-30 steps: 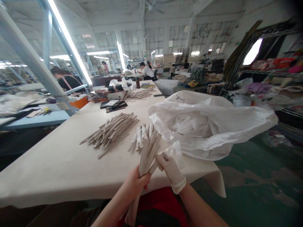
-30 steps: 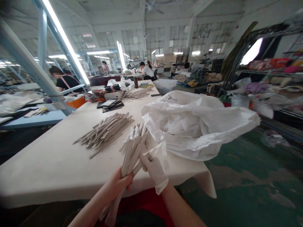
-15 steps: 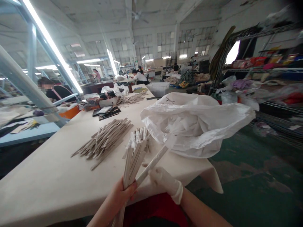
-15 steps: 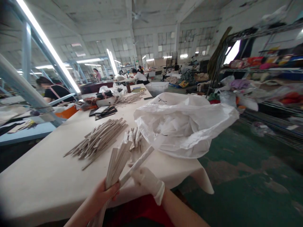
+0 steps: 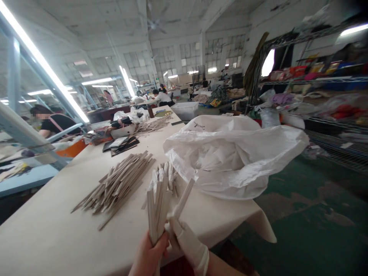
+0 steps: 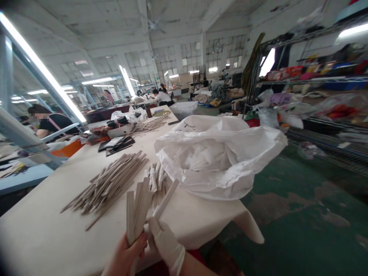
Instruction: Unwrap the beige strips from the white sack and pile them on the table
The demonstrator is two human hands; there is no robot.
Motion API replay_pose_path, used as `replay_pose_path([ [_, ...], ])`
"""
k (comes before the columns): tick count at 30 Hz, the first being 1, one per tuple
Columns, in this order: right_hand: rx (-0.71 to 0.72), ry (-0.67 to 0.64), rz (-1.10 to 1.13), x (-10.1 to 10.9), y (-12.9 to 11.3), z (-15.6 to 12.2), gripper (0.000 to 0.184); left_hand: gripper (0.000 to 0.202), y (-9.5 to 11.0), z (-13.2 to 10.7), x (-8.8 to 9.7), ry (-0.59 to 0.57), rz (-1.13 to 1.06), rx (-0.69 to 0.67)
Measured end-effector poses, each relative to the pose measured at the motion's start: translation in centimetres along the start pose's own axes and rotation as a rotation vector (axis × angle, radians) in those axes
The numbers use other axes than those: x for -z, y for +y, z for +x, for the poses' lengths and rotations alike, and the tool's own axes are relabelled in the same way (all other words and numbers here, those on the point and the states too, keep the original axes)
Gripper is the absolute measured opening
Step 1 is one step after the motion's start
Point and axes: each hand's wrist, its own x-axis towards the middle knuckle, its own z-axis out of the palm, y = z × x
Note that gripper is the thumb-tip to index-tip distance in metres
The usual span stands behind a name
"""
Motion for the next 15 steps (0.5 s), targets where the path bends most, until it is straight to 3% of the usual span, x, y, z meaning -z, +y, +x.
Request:
replay_pose_path([
  [1,-0.04,-0.068,-0.065,0.1,-0.2,0.3,0.062,0.031,0.0,0.5,0.2,0.043,-0.009,-0.008],
  [3,0.034,-0.001,-0.109,1.5,-1.4,0.8,0.06,0.032,0.2,2.1,0.6,0.129,-0.024,-0.007],
  [5,0.192,0.18,-0.092,4.2,-3.5,1.2,0.056,0.032,1.1,4.3,0.8,0.184,-0.062,0.006],
  [8,0.378,0.443,-0.152,9.0,-7.3,1.6,0.041,0.031,3.1,8.4,0.1,0.168,-0.164,0.014],
  [12,0.62,0.766,-0.643,13.9,-11.5,2.1,0.027,0.027,5.1,12.2,-1.5,0.136,-0.275,0.107],
  [15,0.725,0.807,-1.099,15.8,-14.5,3.5,0.041,0.025,5.3,12.7,-1.2,0.151,-0.291,0.137],
])
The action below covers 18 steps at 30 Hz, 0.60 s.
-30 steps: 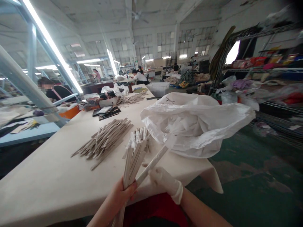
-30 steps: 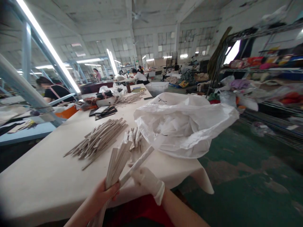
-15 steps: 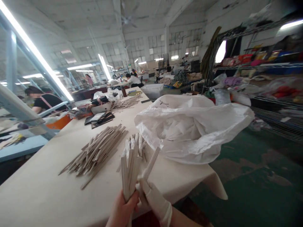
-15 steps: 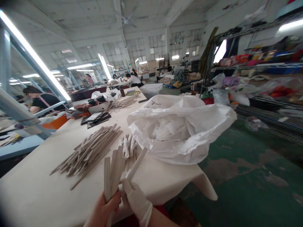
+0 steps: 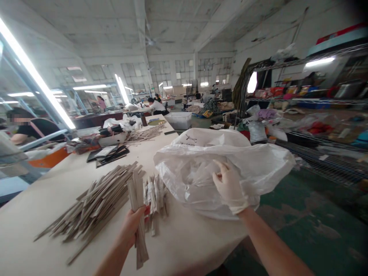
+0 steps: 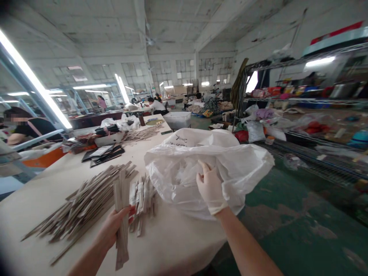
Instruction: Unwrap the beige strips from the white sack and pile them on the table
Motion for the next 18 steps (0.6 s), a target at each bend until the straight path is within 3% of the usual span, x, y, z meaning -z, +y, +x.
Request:
replay_pose_path([
  [3,0.136,-0.128,-0.278,-0.6,0.1,3.4,0.045,0.016,-0.1,-1.2,1.5,0.011,0.017,-0.067],
  [7,0.239,-0.268,-0.469,-1.0,-1.7,4.4,0.012,0.024,-0.3,-5.4,2.3,-0.036,0.141,-0.123],
  [9,0.331,-0.238,-0.522,-0.5,-3.5,2.5,0.013,0.024,-0.5,-7.8,1.2,-0.101,0.159,-0.071],
  [12,0.438,-0.17,-0.585,0.2,-6.2,-2.9,0.019,0.031,-1.0,-10.2,-1.9,-0.318,0.068,0.017],
  [15,0.501,-0.045,-0.588,0.2,-7.9,-9.0,0.02,0.04,-1.5,-10.5,-4.9,-0.461,-0.108,0.146],
  [18,0.526,-0.032,-0.49,0.4,-8.1,-13.6,0.023,0.035,-2.2,-9.9,-6.3,-0.455,-0.127,0.184],
])
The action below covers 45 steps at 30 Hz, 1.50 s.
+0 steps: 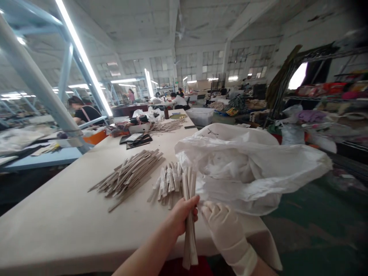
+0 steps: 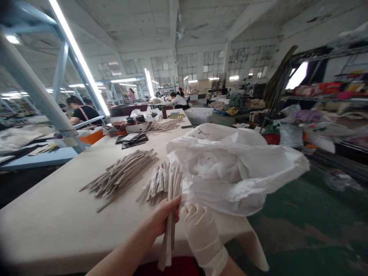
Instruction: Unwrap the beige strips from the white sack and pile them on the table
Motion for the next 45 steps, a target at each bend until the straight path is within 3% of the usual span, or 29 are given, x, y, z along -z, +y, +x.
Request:
replay_pose_path([
  [3,-0.042,-0.059,0.324,0.4,0.0,-2.7,0.009,0.025,-0.3,0.0,0.3,0.019,0.065,-0.067],
  [6,-0.428,-0.223,0.775,0.1,0.8,-3.9,0.033,0.021,-0.3,-0.8,1.0,0.083,0.199,-0.203],
  [9,-0.799,-0.547,1.232,-1.2,0.6,-3.5,0.044,0.021,-0.9,-1.5,1.5,0.143,0.404,-0.348],
  [12,-0.852,-0.822,1.599,-2.5,-1.1,-3.0,0.05,0.019,-1.8,-2.0,2.2,0.129,0.541,-0.456],
  [16,-0.846,-0.888,1.881,-2.9,-3.0,-3.4,0.045,0.015,-2.2,-2.9,2.9,0.102,0.636,-0.552],
  [19,-0.869,-0.839,1.895,-2.4,-2.6,-3.6,0.041,0.018,-1.4,-4.0,2.9,0.07,0.628,-0.471],
  [24,-1.129,-0.438,2.001,-1.8,0.2,-1.6,0.04,0.031,-0.1,-7.3,3.0,0.069,0.53,-0.335],
  [28,-1.282,-0.281,2.073,-2.3,1.7,0.4,0.039,0.033,-0.3,-9.5,4.3,0.039,0.382,-0.204],
  [33,-1.349,-0.17,2.072,-3.7,0.4,1.9,0.034,0.035,-1.3,-8.9,5.3,0.039,0.356,-0.181],
  [37,-1.277,-0.191,2.037,-4.7,-1.4,2.5,0.029,0.034,-1.1,-7.6,5.5,0.011,0.355,-0.123],
  [42,-1.043,-0.269,1.83,-5.5,-1.8,2.6,0.026,0.035,0.0,-7.4,6.8,0.034,0.267,-0.012],
  [45,-0.909,-0.337,1.712,-5.3,-1.6,2.8,0.029,0.036,0.3,-7.4,7.8,-0.009,0.229,0.066],
])
